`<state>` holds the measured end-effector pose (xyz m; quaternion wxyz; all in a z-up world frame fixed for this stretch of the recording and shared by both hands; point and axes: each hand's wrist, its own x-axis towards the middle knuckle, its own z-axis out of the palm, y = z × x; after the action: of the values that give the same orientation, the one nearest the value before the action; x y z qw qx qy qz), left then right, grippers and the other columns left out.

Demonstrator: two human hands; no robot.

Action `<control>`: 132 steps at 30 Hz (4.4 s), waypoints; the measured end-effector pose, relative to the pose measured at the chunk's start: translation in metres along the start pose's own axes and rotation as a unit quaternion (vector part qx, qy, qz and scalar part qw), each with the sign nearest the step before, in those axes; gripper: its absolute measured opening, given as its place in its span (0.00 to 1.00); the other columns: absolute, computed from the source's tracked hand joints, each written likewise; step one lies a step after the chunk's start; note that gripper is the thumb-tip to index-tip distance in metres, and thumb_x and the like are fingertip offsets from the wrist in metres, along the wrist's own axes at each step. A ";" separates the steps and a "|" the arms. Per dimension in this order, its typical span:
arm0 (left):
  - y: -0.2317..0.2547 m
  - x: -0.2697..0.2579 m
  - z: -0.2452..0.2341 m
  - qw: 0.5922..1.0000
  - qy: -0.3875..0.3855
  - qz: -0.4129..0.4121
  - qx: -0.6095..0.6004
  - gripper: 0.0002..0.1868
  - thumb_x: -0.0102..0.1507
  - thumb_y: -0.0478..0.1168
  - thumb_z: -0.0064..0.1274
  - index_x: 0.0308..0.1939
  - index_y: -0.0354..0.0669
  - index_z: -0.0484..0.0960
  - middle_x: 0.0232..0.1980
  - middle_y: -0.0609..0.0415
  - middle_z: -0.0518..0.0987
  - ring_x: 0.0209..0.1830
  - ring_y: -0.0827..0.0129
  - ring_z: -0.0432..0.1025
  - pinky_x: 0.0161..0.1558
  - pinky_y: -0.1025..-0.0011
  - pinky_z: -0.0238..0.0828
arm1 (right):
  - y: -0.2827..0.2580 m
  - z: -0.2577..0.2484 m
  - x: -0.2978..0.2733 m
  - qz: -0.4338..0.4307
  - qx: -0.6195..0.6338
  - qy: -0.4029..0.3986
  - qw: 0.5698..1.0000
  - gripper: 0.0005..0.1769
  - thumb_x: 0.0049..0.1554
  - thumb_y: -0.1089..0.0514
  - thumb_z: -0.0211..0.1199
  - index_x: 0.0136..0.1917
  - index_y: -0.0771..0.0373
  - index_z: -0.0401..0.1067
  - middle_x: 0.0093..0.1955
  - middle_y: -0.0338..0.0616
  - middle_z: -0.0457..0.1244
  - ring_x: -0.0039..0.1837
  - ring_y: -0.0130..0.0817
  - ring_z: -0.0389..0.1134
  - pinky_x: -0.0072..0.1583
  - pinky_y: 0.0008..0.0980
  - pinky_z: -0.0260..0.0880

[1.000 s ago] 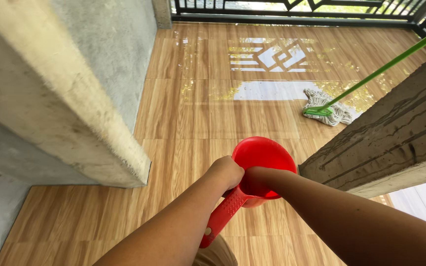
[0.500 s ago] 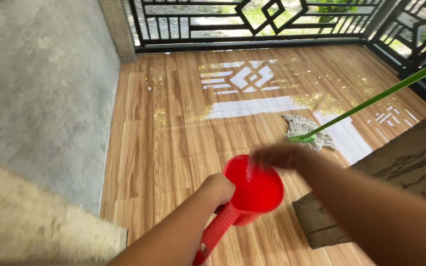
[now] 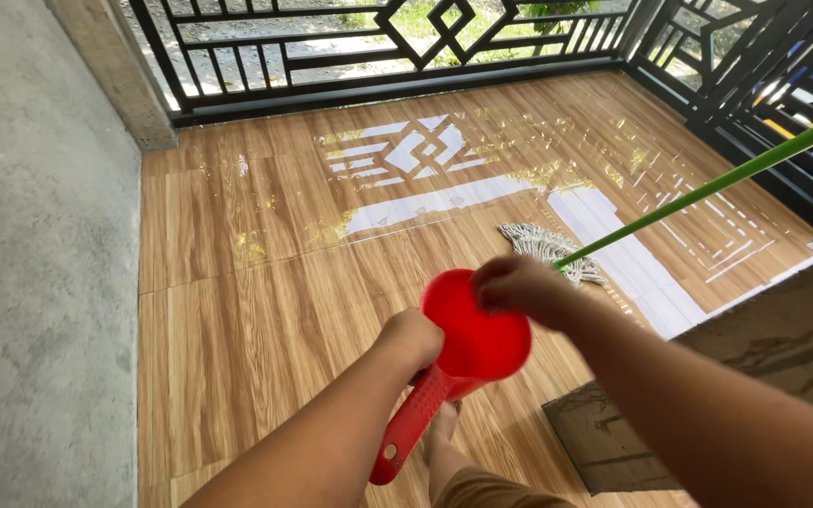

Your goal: The person pours water from a red dipper onto the floor tiles and then mops the surface using a green mop.

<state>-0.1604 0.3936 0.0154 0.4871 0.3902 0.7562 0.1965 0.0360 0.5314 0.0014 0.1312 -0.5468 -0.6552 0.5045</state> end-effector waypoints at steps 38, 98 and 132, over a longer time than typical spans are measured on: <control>0.271 0.323 -0.015 0.947 -0.125 0.184 0.233 0.21 0.64 0.39 0.48 0.60 0.39 0.78 0.60 0.36 0.77 0.61 0.48 0.74 0.62 0.58 0.72 | -0.002 -0.117 0.286 0.157 0.090 -0.002 0.983 0.20 0.52 0.65 0.65 0.60 0.67 0.74 0.51 0.52 0.70 0.48 0.37 0.73 0.50 0.31 0.78; 0.439 0.499 0.017 0.971 -0.131 0.091 0.179 0.18 0.63 0.35 0.47 0.56 0.33 0.80 0.45 0.32 0.84 0.40 0.48 0.83 0.39 0.56 0.82 | 0.027 -0.295 0.464 0.092 0.126 -0.002 0.988 0.13 0.51 0.64 0.66 0.51 0.69 0.78 0.46 0.58 0.72 0.46 0.44 0.75 0.49 0.41 0.79; 0.196 0.332 -0.145 0.969 0.141 -0.143 -0.146 0.18 0.64 0.36 0.47 0.57 0.38 0.78 0.47 0.36 0.83 0.40 0.47 0.82 0.35 0.54 0.83 | -0.161 0.002 0.461 -0.060 -0.238 -0.398 0.884 0.14 0.54 0.69 0.63 0.54 0.64 0.78 0.45 0.52 0.73 0.40 0.33 0.73 0.42 0.31 0.75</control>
<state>-0.2850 0.7861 0.0200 0.4504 0.1711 0.8280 0.2867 -0.2296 0.9388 -0.0448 -0.2441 -0.2742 -0.7844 0.4999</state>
